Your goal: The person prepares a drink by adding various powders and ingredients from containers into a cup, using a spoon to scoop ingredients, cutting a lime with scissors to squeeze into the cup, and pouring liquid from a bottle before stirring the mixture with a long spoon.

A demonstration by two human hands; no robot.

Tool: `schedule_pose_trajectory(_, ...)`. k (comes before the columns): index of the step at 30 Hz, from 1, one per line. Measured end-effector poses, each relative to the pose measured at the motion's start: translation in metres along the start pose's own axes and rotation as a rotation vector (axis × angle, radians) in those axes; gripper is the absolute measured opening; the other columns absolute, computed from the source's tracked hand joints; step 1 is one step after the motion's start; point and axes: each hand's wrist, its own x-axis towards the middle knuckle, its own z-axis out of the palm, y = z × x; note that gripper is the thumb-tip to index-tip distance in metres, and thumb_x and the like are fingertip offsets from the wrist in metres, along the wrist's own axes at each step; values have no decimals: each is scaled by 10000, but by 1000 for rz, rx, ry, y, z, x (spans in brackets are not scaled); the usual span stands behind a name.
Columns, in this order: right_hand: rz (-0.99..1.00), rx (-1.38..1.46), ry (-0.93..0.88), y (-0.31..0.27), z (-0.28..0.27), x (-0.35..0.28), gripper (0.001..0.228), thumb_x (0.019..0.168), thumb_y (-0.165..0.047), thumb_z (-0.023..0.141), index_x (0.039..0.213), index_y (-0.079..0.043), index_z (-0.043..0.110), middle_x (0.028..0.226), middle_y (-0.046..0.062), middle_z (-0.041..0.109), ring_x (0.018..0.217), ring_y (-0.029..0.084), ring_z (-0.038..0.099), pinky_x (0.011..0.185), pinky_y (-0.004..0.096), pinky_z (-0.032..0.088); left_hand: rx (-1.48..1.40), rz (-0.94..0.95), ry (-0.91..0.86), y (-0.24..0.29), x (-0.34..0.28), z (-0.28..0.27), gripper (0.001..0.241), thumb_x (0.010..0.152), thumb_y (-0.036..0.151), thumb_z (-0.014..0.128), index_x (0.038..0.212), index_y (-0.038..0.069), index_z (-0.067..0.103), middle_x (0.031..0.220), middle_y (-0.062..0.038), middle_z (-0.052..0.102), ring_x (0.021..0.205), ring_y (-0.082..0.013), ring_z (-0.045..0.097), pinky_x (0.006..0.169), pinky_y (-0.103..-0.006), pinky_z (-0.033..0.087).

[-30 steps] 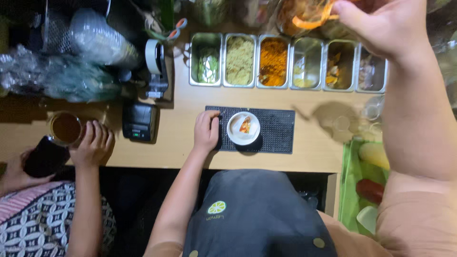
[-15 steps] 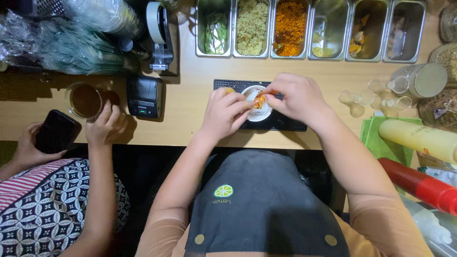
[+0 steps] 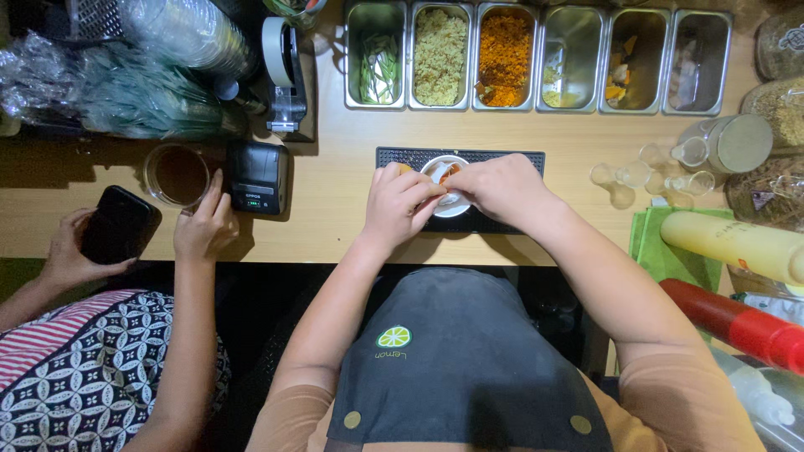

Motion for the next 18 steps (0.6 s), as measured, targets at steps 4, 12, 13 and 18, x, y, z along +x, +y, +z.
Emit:
schedule_pose_trajectory(4, -91, -202, -54, -4, -1, 4, 158, 847, -188, 646, 960, -219, 753, 916, 41, 725, 811, 250, 731, 618, 408, 568, -10, -22, 23, 3, -1, 2, 131, 826, 190, 816, 936, 176, 747, 914, 40, 685, 865, -225, 555, 804, -378, 402)
schedule_pose_trajectory(12, -60, -193, -179, 5, -3, 22, 117, 881, -272, 660, 922, -222, 758, 894, 25, 719, 833, 255, 724, 646, 423, 563, -49, -49, 45, 7, 3, 6, 132, 817, 176, 835, 915, 173, 746, 890, 23, 697, 821, -240, 532, 787, -378, 396)
schedule_pose_trajectory(13, -85, -194, -131, 4, -3, 21, 116, 887, -270, 662, 925, -211, 754, 902, 24, 721, 834, 253, 726, 649, 418, 564, -55, -54, 49, 8, 4, 5, 131, 818, 171, 828, 920, 175, 747, 901, 22, 700, 828, -240, 533, 792, -378, 398)
schedule_pose_trajectory(18, -162, 116, 90, 22, -53, 17, 173, 889, -311, 721, 956, -155, 759, 902, 54, 737, 770, 270, 708, 616, 399, 555, -62, -72, 60, 13, 9, 0, 234, 794, 177, 828, 1017, 152, 761, 965, -6, 690, 880, -254, 554, 825, -387, 421)
